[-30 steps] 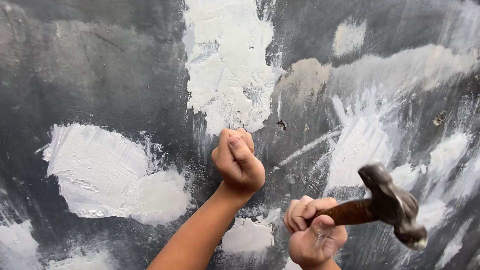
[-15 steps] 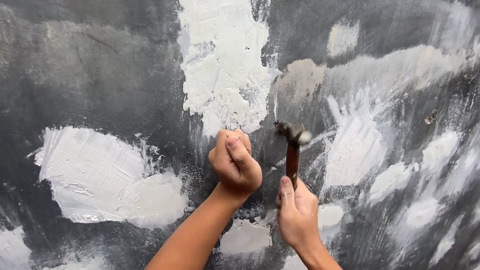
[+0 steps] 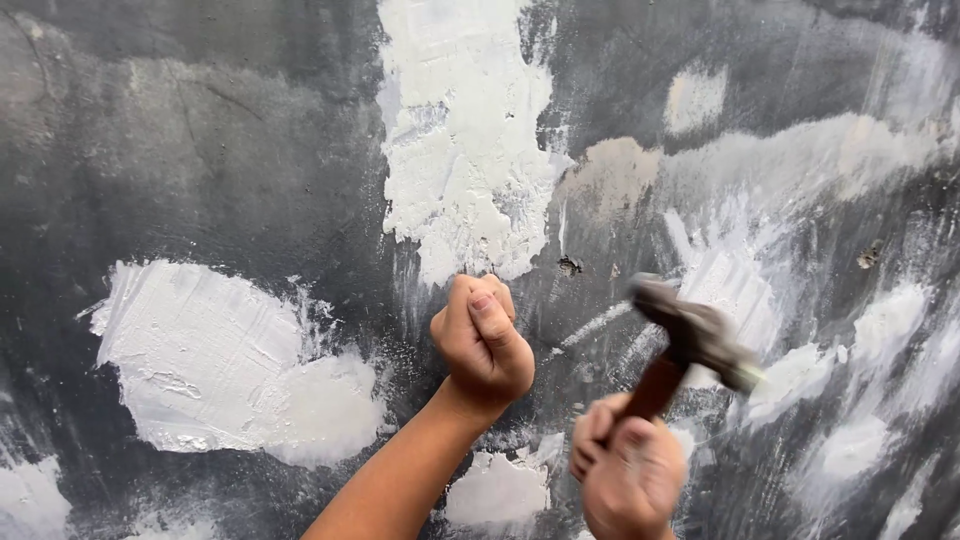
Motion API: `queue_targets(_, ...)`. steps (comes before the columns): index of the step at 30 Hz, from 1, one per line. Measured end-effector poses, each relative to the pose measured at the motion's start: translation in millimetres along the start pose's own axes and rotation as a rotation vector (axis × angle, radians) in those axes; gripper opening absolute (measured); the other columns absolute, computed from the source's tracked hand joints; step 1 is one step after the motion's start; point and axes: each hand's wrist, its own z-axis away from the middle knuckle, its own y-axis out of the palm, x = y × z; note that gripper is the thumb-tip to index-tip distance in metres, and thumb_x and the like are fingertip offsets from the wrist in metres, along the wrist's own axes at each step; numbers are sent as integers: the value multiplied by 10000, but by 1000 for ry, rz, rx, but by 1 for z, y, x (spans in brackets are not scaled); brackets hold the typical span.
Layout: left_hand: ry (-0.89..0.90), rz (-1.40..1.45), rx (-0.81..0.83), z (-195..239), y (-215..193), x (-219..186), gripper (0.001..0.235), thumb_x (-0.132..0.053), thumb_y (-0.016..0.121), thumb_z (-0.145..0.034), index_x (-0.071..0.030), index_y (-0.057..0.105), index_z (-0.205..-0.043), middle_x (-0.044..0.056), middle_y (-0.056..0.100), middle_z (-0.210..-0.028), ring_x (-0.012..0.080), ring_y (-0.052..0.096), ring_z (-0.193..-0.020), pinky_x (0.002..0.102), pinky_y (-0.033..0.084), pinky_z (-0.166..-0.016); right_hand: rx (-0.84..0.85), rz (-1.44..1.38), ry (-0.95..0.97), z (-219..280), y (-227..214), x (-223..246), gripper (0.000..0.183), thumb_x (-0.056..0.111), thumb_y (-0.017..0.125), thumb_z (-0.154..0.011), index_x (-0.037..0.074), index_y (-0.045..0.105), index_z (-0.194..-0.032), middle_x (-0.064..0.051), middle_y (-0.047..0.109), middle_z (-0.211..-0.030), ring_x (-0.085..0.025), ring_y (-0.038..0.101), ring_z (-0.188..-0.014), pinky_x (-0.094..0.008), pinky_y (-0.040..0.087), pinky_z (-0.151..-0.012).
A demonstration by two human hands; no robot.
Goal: The person drives nails into a wall using a hammer, places the hammer onto a tray, and rubs their hands together.
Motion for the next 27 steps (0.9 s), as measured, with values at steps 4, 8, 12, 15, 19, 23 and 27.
queue_targets(4, -11, -20, 17, 4, -2, 6, 278, -126, 343, -1114, -37, 392, -855, 28, 440, -622, 90, 404, -498, 272, 328, -459, 316, -203, -377, -14, -14, 4, 301, 341, 517, -1115, 56, 476, -1029, -56, 464, -730, -176, 440, -591, -352, 447, -543)
queue_targets(8, -38, -5, 14, 6, -2, 3, 274, -126, 341, -1114, -36, 390, -860, 27, 428, -624, 87, 401, -504, 270, 320, -459, -70, 265, 106, -10, 0, -20, 399, 409, 480, -1034, 26, 469, -925, -65, 423, -633, -198, 368, -486, -373, 339, -422)
queue_targets(12, -53, 29, 14, 6, -2, 6, 281, -126, 338, -1114, -46, 380, -847, 18, 405, -610, 82, 370, -492, 265, 292, -456, 27, -181, -104, -1, -8, 9, 402, 380, 469, -1106, 18, 500, -933, -37, 421, -622, -144, 380, -491, -298, 357, -412)
queue_targets(15, -49, 15, 15, 8, -1, 9, 273, -126, 343, -1117, -38, 387, -862, 26, 419, -628, 89, 386, -507, 269, 312, -463, -148, -173, -466, 4, 16, -10, 466, 514, 453, -1123, 69, 509, -996, 19, 440, -677, -65, 404, -507, -280, 381, -498)
queue_targets(19, -22, -17, 13, 6, -3, 4, 276, -134, 341, -1122, -35, 395, -870, 30, 441, -640, 90, 419, -515, 272, 341, -471, -20, 462, 90, -19, 9, -13, 460, 476, 505, -1027, 37, 484, -893, -36, 464, -626, -131, 407, -487, -303, 343, -389)
queue_targets(23, -5, -12, 11, 3, -4, 4, 280, -134, 341, -1115, -37, 400, -859, 25, 432, -617, 93, 406, -495, 275, 332, -457, 47, 100, -219, -1, 5, 1, 430, 456, 497, -1091, 47, 510, -958, -17, 443, -611, -93, 402, -494, -273, 371, -445)
queue_targets(27, 5, -2, 5, 7, -4, 9, 290, -136, 337, -1121, -44, 397, -852, 18, 429, -610, 91, 421, -489, 275, 342, -454, 46, -193, -505, -7, 18, -16, 438, 467, 491, -1163, 67, 510, -984, -20, 460, -670, -103, 428, -554, -283, 408, -518)
